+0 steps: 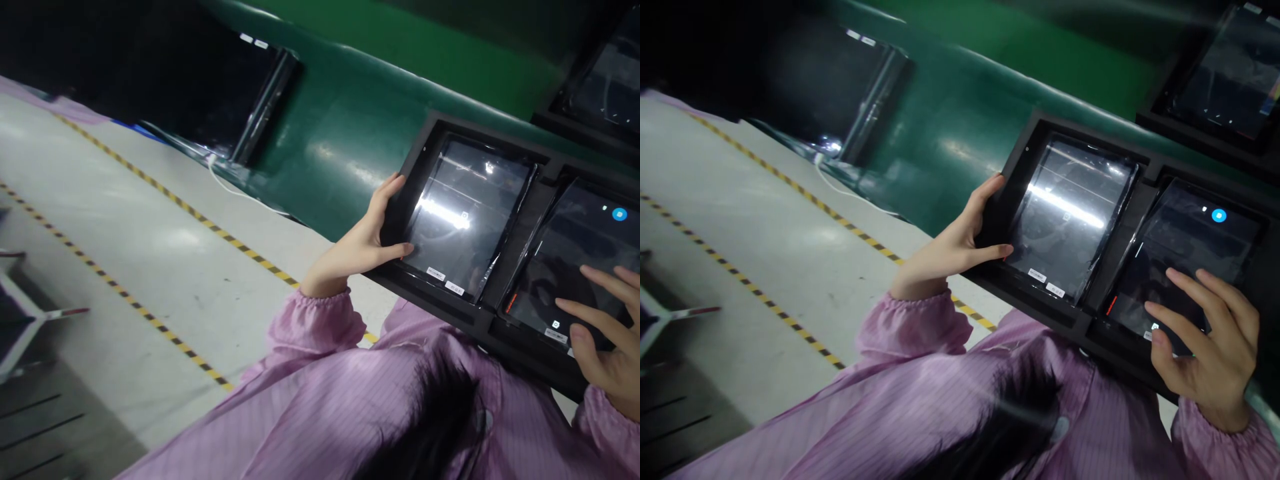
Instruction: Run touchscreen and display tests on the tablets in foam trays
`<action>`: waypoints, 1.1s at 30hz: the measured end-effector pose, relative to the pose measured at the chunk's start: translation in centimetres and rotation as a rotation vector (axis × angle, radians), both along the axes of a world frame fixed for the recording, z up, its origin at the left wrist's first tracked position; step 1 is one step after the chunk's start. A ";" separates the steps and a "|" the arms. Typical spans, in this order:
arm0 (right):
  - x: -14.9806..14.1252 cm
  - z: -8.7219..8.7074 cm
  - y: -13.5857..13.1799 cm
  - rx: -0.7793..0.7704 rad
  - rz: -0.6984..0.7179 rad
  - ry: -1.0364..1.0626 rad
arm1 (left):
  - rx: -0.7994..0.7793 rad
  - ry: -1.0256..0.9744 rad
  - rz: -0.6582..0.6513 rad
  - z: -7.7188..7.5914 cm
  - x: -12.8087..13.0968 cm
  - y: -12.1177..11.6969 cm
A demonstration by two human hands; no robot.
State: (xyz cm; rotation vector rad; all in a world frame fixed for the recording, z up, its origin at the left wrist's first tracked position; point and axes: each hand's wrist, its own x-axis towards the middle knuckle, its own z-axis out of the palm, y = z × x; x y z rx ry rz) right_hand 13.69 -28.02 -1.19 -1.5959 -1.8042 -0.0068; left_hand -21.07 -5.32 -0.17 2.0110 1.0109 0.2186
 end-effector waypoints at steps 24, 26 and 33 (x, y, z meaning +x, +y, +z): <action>0.8 -0.9 0.6 -0.101 -0.364 0.100 | 0.133 0.007 -0.017 -1.0 0.3 -0.1; 0.8 -0.8 0.6 -0.119 -0.369 0.104 | 0.150 0.016 -0.011 -1.0 0.4 -0.1; 0.7 -0.7 0.4 -0.248 -0.272 0.065 | 0.163 0.078 -0.004 -0.7 0.6 -0.1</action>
